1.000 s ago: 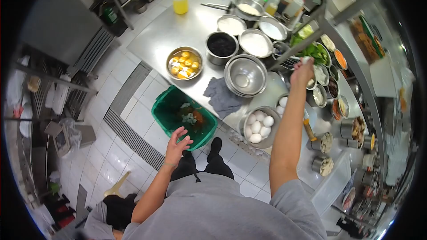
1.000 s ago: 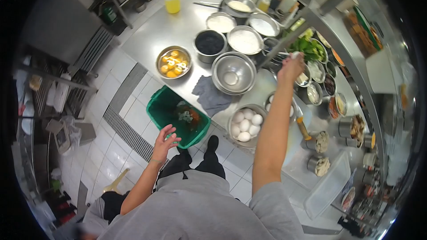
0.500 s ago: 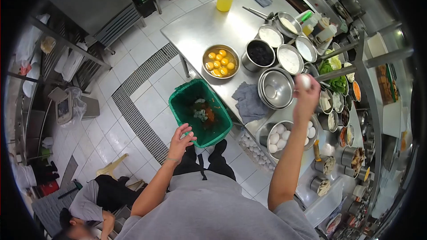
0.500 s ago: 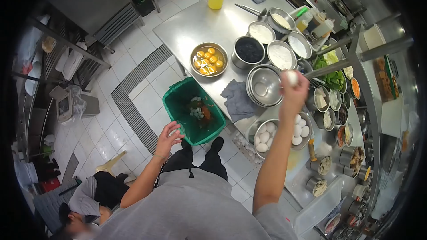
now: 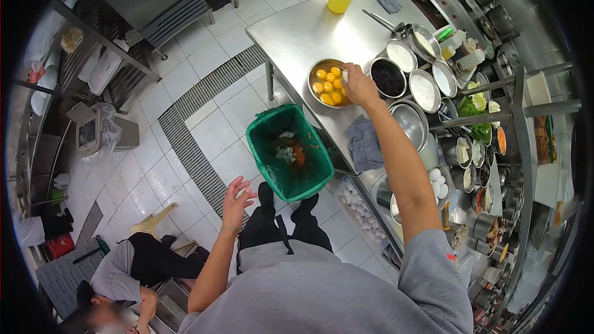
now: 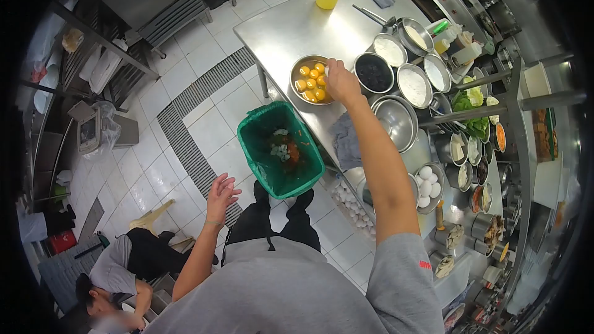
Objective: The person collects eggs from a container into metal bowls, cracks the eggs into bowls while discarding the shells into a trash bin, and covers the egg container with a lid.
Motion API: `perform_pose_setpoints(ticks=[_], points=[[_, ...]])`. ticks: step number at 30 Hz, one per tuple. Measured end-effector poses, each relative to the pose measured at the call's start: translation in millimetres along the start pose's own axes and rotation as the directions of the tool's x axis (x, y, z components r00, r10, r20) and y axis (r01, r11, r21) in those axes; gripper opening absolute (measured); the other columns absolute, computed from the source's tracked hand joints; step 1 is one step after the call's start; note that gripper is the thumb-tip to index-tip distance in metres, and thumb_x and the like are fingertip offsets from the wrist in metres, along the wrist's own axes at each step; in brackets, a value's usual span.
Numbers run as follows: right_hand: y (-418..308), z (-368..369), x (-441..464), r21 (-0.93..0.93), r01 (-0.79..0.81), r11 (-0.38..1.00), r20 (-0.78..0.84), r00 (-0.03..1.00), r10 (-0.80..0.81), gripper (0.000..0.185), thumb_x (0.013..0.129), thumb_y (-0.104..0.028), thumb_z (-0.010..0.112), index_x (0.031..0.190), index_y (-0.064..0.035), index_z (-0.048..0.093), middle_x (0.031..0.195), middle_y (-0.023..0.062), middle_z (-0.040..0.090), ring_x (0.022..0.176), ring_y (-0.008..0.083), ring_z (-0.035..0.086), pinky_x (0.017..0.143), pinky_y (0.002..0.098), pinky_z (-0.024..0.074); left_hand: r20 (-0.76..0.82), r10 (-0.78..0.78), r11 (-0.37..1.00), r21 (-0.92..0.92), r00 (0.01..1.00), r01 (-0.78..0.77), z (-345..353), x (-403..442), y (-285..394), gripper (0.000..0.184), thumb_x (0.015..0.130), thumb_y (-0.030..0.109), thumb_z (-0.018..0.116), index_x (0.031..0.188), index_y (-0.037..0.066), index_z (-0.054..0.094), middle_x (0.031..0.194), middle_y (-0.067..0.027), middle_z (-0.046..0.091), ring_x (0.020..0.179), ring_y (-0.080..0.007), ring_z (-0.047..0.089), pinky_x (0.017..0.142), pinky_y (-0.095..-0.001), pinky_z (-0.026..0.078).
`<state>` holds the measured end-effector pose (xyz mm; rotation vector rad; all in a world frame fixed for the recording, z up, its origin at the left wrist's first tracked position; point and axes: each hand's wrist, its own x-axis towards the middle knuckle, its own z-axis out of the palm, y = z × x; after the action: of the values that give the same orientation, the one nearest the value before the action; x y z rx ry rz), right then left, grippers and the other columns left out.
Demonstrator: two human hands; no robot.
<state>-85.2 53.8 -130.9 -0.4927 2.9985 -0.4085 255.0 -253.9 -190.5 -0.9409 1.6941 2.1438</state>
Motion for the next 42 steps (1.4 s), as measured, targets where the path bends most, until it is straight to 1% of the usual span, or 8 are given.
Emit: perform_pose_setpoints(ticks=[21, 29, 33, 36, 37, 39, 40, 42], points=[[-11, -7, 22, -0.105, 0.017, 0.994, 0.096, 0.995, -0.007, 0.043, 0.099, -0.045, 0.044, 0.118, -0.0062, 0.043, 0.097, 0.0274, 0.062, 0.093, 0.0442, 0.064, 0.080, 0.0496, 0.0523, 0.002, 0.068, 0.998, -0.016, 0.998, -0.068, -9, 12, 9, 0.049, 0.100, 0.024, 0.052, 0.143, 0.009, 0.032, 0.111, -0.0126, 0.067, 0.072, -0.0181, 0.069, 0.066, -0.0258, 0.049], [-13, -32, 12, 0.148, -0.130, 0.980, -0.137, 0.979, 0.151, 0.048, 0.099, -0.050, 0.043, 0.123, -0.0091, 0.042, 0.094, 0.0294, 0.064, 0.096, 0.0445, 0.062, 0.083, 0.0500, 0.0490, -0.006, 0.064, 0.998, -0.006, 0.998, -0.064, -4, 16, 13, 0.049, 0.100, 0.024, 0.053, 0.142, 0.008, 0.033, 0.109, -0.0137, 0.068, 0.072, -0.0188, 0.069, 0.068, -0.0262, 0.049], [-23, -30, -13, 0.643, 0.037, 0.765, -0.477, 0.801, 0.362, 0.040, 0.094, -0.033, 0.060, 0.120, -0.0049, 0.049, 0.101, 0.0214, 0.063, 0.088, 0.0369, 0.063, 0.085, 0.0419, 0.0483, 0.019, 0.120, 0.993, 0.017, 0.993, -0.120, 1, 15, 24, 0.050, 0.099, 0.023, 0.054, 0.141, 0.006, 0.034, 0.108, -0.0137, 0.067, 0.075, -0.0178, 0.068, 0.070, -0.0261, 0.050], [-62, -20, -73, 0.692, 0.118, 0.713, -0.459, 0.833, 0.308, 0.035, 0.087, -0.016, 0.066, 0.118, -0.0063, 0.052, 0.105, 0.0134, 0.059, 0.097, 0.0217, 0.059, 0.086, 0.0370, 0.0469, 0.001, 0.207, 0.978, 0.030, 0.978, -0.207, 5, 14, 38, 0.051, 0.098, 0.022, 0.055, 0.141, 0.005, 0.035, 0.108, -0.0133, 0.067, 0.076, -0.0161, 0.066, 0.072, -0.0259, 0.049], [-81, -7, -97, 0.895, 0.042, 0.444, -0.224, 0.903, 0.367, 0.037, 0.084, -0.014, 0.067, 0.117, -0.0074, 0.052, 0.105, 0.0126, 0.058, 0.099, 0.0213, 0.057, 0.087, 0.0359, 0.0455, 0.038, 0.196, 0.979, 0.046, 0.980, -0.198, 8, 13, 46, 0.051, 0.098, 0.022, 0.055, 0.141, 0.005, 0.035, 0.108, -0.0133, 0.067, 0.076, -0.0161, 0.066, 0.072, -0.0259, 0.049], [-113, 38, -135, 0.911, -0.090, 0.402, -0.047, 0.947, 0.319, 0.042, 0.079, -0.013, 0.070, 0.116, -0.0084, 0.052, 0.107, 0.0128, 0.053, 0.104, 0.0259, 0.054, 0.092, 0.0369, 0.0442, -0.017, 0.269, 0.963, 0.025, 0.963, -0.268, 16, 13, 63, 0.050, 0.097, 0.019, 0.055, 0.140, 0.003, 0.036, 0.108, -0.0115, 0.067, 0.076, -0.0140, 0.065, 0.071, -0.0235, 0.047], [-118, 67, -147, 0.743, 0.082, 0.664, -0.272, 0.944, 0.188, 0.041, 0.079, -0.012, 0.071, 0.115, -0.0074, 0.052, 0.105, 0.0135, 0.054, 0.095, 0.0280, 0.057, 0.087, 0.0381, 0.0471, -0.013, 0.272, 0.962, 0.026, 0.962, -0.272, 19, 14, 69, 0.050, 0.097, 0.019, 0.055, 0.140, 0.003, 0.036, 0.109, -0.0111, 0.067, 0.076, -0.0136, 0.065, 0.071, -0.0235, 0.047], [-128, 129, -166, 0.709, 0.032, 0.704, -0.200, 0.967, 0.158, 0.048, 0.078, -0.012, 0.070, 0.122, -0.0050, 0.051, 0.115, 0.0174, 0.053, 0.106, 0.0351, 0.055, 0.094, 0.0419, 0.0455, -0.010, 0.276, 0.960, 0.056, 0.961, -0.275, 34, 13, 87, 0.049, 0.097, 0.018, 0.054, 0.140, 0.002, 0.036, 0.110, -0.0098, 0.066, 0.076, -0.0127, 0.064, 0.073, -0.0242, 0.047]])
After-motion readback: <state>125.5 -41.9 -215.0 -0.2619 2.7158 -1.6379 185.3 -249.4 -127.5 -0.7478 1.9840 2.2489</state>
